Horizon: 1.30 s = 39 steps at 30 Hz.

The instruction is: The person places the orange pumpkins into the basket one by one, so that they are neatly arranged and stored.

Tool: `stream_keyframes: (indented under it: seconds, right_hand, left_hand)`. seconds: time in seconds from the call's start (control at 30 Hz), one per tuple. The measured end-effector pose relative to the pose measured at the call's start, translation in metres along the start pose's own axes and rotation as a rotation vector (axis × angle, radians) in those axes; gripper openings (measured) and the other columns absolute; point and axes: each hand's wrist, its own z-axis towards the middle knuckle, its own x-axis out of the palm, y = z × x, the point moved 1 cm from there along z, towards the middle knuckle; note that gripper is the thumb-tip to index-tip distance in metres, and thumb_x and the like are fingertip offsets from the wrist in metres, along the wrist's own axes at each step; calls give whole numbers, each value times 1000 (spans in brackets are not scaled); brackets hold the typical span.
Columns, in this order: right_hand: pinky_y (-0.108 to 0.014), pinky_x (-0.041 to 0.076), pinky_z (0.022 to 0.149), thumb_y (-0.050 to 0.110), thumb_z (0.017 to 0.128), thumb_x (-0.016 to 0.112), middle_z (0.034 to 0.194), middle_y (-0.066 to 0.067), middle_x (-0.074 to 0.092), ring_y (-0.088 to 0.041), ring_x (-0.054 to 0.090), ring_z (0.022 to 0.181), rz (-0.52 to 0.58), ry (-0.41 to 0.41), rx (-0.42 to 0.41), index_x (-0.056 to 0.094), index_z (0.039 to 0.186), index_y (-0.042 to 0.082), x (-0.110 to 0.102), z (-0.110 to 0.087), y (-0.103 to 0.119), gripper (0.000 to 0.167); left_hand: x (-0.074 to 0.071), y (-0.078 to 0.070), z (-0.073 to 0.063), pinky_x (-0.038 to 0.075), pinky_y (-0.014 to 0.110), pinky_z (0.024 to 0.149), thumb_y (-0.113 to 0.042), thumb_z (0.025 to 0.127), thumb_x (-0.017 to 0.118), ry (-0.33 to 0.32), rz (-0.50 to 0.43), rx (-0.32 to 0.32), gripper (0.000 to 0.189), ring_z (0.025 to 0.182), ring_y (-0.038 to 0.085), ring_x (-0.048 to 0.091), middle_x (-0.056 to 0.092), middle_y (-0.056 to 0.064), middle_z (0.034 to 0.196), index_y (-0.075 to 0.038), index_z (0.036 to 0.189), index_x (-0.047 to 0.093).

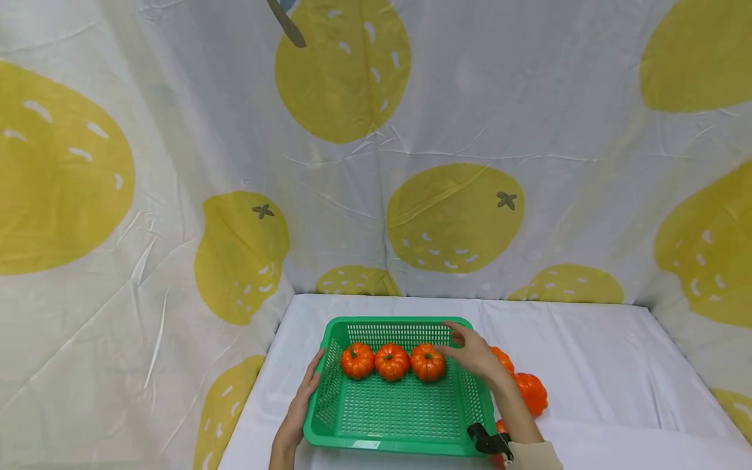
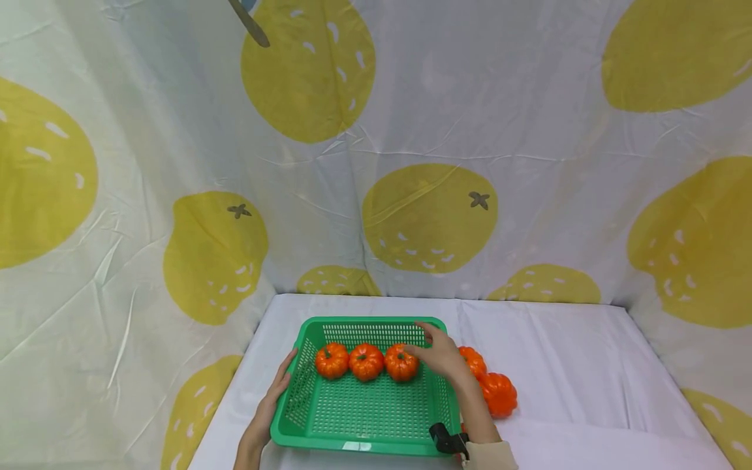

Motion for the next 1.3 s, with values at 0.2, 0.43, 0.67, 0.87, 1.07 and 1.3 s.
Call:
stream_keyframes:
  seconds: [0.2, 0.43, 0.67, 0.87, 1.07, 1.3]
  right_hand:
    - [-69, 40, 112, 45, 102, 64, 159, -31, 40, -55, 41, 144, -70, -54, -56, 37, 160, 10, -37, -24, -11, 74]
    - [-74, 33, 112, 48, 102, 61, 161, -29, 38, -52, 38, 144, -138, -118, -44, 34, 162, 10, -71, -47, -48, 76]
    - [-83, 36, 99, 53, 100, 62, 158, -33, 36, -56, 38, 140, -224, -140, 33, 32, 163, 13, -88, -65, -90, 80]
    - [-80, 42, 96, 52, 100, 63, 157, -35, 36, -56, 41, 137, -255, -122, 72, 32, 162, 10, -90, -74, -116, 82]
    - [-79, 44, 96, 58, 100, 60, 158, -38, 31, -60, 37, 139, -261, -69, 153, 26, 164, 10, -88, -76, -129, 86]
    - [-80, 38, 102, 60, 96, 65, 159, -40, 28, -62, 33, 140, -245, -47, 206, 22, 165, 10, -75, -79, -140, 96]
  left_hand:
    - [0, 1, 0, -8, 76, 121, -49, 112, 28, -1, -5, 3, 55, 162, 39, -9, -1, 5, 177, -38, 166, 18]
    - [-1, 1, 0, -7, 76, 121, -48, 112, 28, -6, -2, 5, 55, 162, 40, -7, 0, 5, 177, -38, 165, 19]
    - [-1, 0, 0, -8, 75, 122, -49, 112, 28, 2, -4, 5, 55, 162, 38, -8, 0, 4, 177, -39, 165, 20]
    - [0, 0, 0, -7, 74, 122, -49, 112, 28, 8, -10, 3, 55, 162, 38, -8, 0, 4, 177, -38, 165, 19]
    - [0, 0, 0, -8, 75, 122, -49, 112, 28, 9, -12, 1, 55, 162, 38, -8, -1, 4, 177, -39, 165, 19]
    - [0, 1, 0, -8, 75, 121, -49, 112, 28, 4, -13, 1, 55, 162, 39, -9, -1, 4, 177, -39, 165, 19]
